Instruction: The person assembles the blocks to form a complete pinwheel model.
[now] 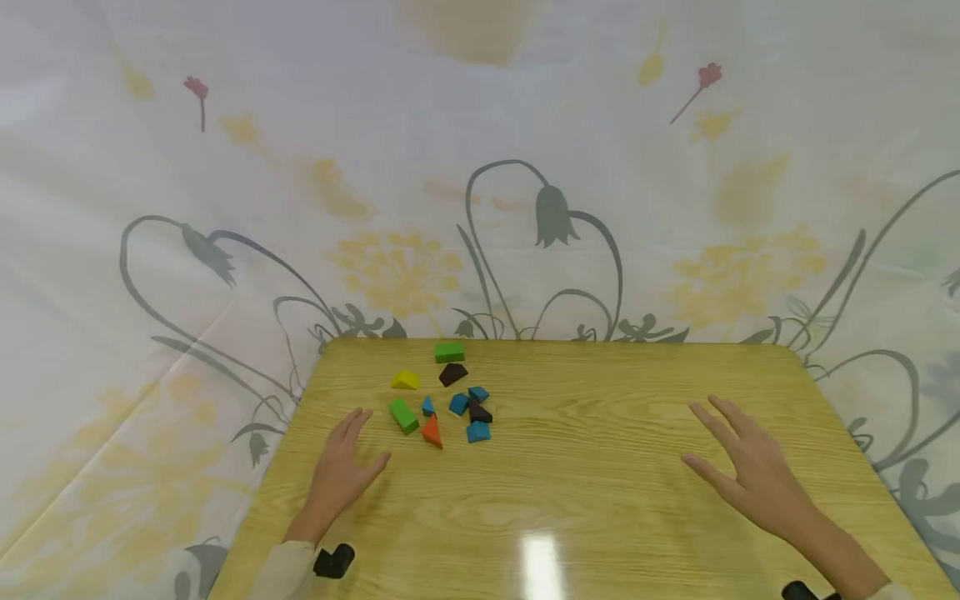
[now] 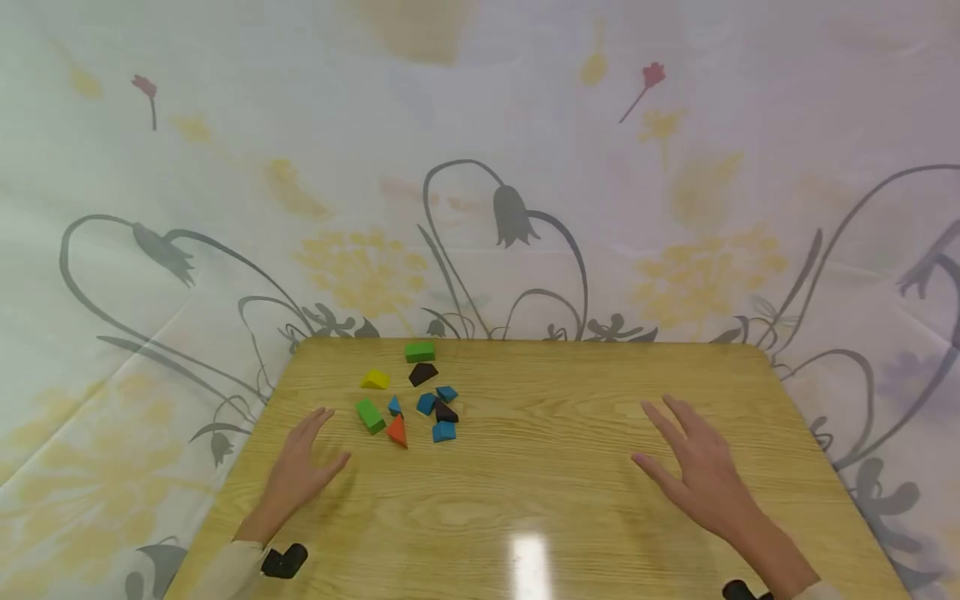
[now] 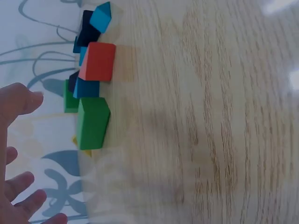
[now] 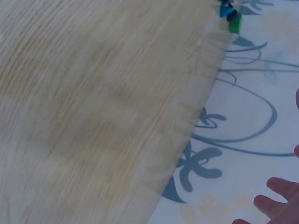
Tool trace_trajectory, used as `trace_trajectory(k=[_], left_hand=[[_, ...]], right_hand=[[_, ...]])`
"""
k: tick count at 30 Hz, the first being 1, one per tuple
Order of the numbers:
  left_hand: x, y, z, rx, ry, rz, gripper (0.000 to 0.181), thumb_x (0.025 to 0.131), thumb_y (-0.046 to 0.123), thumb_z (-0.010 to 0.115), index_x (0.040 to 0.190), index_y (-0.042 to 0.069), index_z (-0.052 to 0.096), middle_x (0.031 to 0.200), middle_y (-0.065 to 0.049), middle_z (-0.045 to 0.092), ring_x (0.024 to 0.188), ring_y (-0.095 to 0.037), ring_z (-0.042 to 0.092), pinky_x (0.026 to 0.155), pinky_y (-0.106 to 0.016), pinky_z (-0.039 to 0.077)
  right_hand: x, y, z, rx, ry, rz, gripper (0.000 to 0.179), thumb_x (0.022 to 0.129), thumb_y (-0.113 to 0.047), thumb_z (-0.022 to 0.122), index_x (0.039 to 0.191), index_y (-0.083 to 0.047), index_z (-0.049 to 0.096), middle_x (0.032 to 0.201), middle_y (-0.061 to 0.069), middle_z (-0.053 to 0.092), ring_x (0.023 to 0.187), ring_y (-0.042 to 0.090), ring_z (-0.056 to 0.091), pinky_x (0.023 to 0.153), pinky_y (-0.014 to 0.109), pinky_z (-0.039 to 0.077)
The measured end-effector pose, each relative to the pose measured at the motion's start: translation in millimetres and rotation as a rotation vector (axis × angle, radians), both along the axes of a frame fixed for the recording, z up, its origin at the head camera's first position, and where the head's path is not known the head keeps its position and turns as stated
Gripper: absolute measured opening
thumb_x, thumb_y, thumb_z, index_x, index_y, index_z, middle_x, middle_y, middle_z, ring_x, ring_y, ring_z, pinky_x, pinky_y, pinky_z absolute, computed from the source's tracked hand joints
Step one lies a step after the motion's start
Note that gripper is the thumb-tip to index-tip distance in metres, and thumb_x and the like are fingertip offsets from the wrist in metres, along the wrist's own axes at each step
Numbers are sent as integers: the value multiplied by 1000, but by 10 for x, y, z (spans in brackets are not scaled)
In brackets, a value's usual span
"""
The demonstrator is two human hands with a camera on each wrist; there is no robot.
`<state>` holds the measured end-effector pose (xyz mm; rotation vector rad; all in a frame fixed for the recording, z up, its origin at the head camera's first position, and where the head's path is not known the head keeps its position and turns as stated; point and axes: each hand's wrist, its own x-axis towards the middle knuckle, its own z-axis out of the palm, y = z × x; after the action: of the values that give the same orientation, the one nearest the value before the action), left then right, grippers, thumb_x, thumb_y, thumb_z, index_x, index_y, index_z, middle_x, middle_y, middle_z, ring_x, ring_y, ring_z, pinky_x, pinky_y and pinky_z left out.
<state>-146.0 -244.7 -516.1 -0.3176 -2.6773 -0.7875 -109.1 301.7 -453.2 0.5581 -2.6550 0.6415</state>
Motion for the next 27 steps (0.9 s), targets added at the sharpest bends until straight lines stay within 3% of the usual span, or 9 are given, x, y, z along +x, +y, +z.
trace_trajectory(k=[4,12,16,22,27], left_hand=[[-99,4,-51,65,-71,12,69,80,24,76,138,2,45,140,-23,40,127,-43,36,93,-63,38],[-314,14,-243,221,-65,-25,66,77,14,78,134,-2,47,134,-25,46,124,-43,40,99,-61,34],[-378,34,-320,294,-138,-27,69,79,13,78,137,-2,44,137,-23,44,127,-40,39,101,-57,36],[-453,89,-324,373,-228,-6,71,80,13,77,140,1,42,141,-20,40,128,-40,37,101,-57,36],[-532,148,-306,435,-291,5,74,78,13,78,141,3,41,143,-19,37,130,-40,34,103,-55,35]], right_hand=[[-112,-118,-14,-32,-7,18,75,80,-23,76,145,-18,40,137,27,41,117,51,41,80,70,35],[-357,-354,-75,-86,-42,68,68,84,-23,73,144,-16,41,135,24,43,116,48,43,79,67,40],[-489,-489,-84,-120,-52,101,64,85,-22,72,142,-11,44,134,23,43,117,44,44,81,63,43],[-716,-739,-88,-209,-91,159,60,87,-23,70,141,-11,45,134,17,44,120,38,43,87,61,42],[-884,-936,-85,-237,-118,175,58,88,-25,68,139,-9,46,131,17,47,114,36,47,83,56,46]])
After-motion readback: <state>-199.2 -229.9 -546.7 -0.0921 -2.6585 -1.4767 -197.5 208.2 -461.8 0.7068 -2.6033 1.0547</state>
